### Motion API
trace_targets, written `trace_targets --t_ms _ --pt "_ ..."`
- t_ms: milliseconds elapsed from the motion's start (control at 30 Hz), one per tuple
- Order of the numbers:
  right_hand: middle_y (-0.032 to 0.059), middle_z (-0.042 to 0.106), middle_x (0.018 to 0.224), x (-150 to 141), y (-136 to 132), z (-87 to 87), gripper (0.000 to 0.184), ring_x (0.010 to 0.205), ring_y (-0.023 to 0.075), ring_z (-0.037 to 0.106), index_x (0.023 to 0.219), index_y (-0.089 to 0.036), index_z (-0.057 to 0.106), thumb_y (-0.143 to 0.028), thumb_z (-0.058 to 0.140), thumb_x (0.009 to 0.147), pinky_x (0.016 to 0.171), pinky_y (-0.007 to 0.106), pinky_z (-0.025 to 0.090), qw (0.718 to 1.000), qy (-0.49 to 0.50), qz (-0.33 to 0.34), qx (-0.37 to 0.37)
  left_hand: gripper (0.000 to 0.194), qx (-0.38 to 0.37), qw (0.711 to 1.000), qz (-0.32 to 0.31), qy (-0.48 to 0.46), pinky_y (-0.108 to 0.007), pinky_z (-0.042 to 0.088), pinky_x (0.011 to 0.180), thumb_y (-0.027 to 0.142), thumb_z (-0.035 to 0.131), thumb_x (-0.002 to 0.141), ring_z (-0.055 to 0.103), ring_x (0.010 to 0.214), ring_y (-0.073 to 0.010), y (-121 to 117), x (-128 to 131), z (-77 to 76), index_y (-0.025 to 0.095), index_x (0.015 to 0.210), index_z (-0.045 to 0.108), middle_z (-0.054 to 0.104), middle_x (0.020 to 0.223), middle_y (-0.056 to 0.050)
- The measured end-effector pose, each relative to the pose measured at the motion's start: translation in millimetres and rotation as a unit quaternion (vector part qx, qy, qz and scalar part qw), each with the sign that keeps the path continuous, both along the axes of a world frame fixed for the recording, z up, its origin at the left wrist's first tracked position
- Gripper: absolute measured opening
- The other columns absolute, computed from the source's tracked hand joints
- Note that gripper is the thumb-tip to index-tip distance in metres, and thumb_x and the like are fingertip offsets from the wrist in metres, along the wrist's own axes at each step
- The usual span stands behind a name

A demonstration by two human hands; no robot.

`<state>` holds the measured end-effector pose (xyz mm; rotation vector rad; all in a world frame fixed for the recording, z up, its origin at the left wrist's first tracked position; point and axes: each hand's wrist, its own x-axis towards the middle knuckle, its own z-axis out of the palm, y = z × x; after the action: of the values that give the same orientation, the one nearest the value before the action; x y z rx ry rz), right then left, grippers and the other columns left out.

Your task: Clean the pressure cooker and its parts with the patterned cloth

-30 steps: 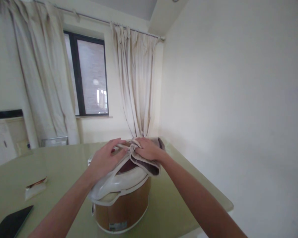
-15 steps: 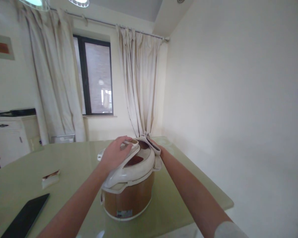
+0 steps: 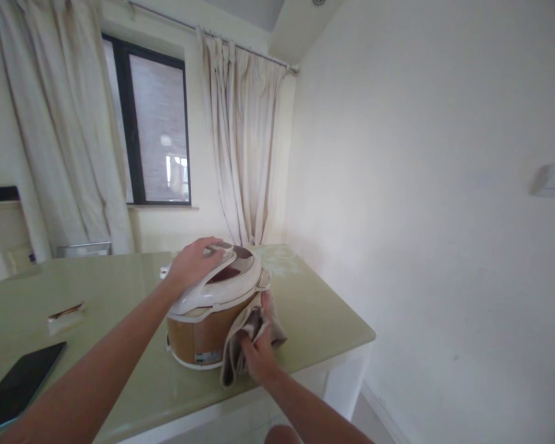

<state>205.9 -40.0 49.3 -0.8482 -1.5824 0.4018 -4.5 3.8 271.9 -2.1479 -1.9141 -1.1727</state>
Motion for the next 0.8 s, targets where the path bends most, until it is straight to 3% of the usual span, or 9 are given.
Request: trace_targets --t_ms 67,133,233,367,500,600,700,800 --pt "0.0218 0.028 0.174 -6.2 -11.6 -5.7 0.092 0.163 0.0396 0.023 0.173 -0.012 0.013 -0.036 0.055 0.094 0.129 0.063 0.028 0.994 -0.084 -0.007 0.067 0.05 -0.005 1.0 0.0 0.003 -0.04 0.051 0.109 0.052 0.056 0.092 0.07 0.123 -0.0293 -1.5 0.5 1.4 0.029 0.133 0.074 0.072 0.142 -0.004" --pt "0.0199 0.019 0.178 -8.4 -18.3 -2.1 0.097 0.165 0.0411 0.015 0.173 -0.011 0.009 -0.025 0.053 0.088 0.129 0.065 0.026 0.98 -0.163 -0.013 0.111 0.052 -0.009 1.0 0.001 0.005 -0.04 0.053 0.105 0.057 0.059 0.09 0.071 0.12 -0.0293 -3.0 0.8 2.8 0.03 0.132 0.074 0.072 0.141 -0.003" --pt "0.0178 0.019 0.178 -9.0 -19.3 11.0 0.098 0.165 0.0406 0.017 0.173 -0.011 0.007 -0.02 0.048 0.085 0.128 0.064 0.03 0.962 -0.22 -0.029 0.157 0.055 -0.01 1.0 -0.003 -0.002 -0.04 0.054 0.104 0.062 0.058 0.089 0.072 0.116 -0.0288 -5.0 0.6 4.7 0.031 0.131 0.074 0.072 0.141 -0.003" --pt "0.0181 0.022 0.177 -13.0 -13.5 33.9 0.091 0.164 0.0385 0.019 0.173 -0.009 0.011 -0.024 0.045 0.09 0.128 0.061 0.031 0.946 -0.238 -0.032 0.219 0.055 -0.006 0.998 -0.023 -0.053 -0.039 0.053 0.107 0.063 0.051 0.092 0.074 0.109 -0.0262 -7.0 -0.4 5.8 0.028 0.126 0.077 0.075 0.136 -0.003" --pt "0.0163 0.035 0.173 -14.3 -3.0 78.8 0.084 0.163 0.0327 0.027 0.173 -0.013 0.015 -0.031 0.046 0.097 0.131 0.052 0.029 0.915 -0.279 0.012 0.291 0.056 0.011 0.997 -0.035 -0.068 -0.038 0.051 0.111 0.062 0.05 0.092 0.073 0.114 -0.0258 -6.2 -1.7 3.9 0.027 0.125 0.077 0.076 0.136 -0.003" --pt "0.0178 0.042 0.168 -11.1 14.4 132.1 0.081 0.159 0.0346 0.034 0.167 -0.013 0.032 -0.042 0.056 0.095 0.131 0.052 0.027 0.929 -0.26 0.047 0.257 0.056 0.013 0.997 -0.033 -0.062 -0.039 0.05 0.112 0.061 0.049 0.092 0.072 0.117 -0.026 -5.9 -1.9 2.9 0.027 0.126 0.076 0.075 0.136 -0.003" --pt "0.0144 0.064 0.145 -7.6 45.5 184.6 0.053 0.137 0.0294 0.057 0.142 -0.018 0.058 -0.034 0.063 0.092 0.12 0.047 0.041 0.963 -0.233 0.05 0.127 0.056 0.011 0.999 -0.029 -0.035 -0.04 0.051 0.111 0.06 0.048 0.092 0.071 0.12 -0.0279 -8.9 0.2 4.2 0.026 0.127 0.075 0.075 0.137 -0.004" --pt "0.0093 0.07 0.121 -4.8 88.8 214.7 0.032 0.109 0.0249 0.065 0.121 -0.019 0.063 -0.033 0.067 0.091 0.102 0.041 0.051 0.964 -0.261 0.035 0.017 0.054 0.012 1.0 -0.024 -0.016 -0.04 0.052 0.11 0.059 0.047 0.094 0.072 0.118 -0.0278 -13.2 4.2 6.4 0.027 0.126 0.075 0.075 0.136 -0.005"
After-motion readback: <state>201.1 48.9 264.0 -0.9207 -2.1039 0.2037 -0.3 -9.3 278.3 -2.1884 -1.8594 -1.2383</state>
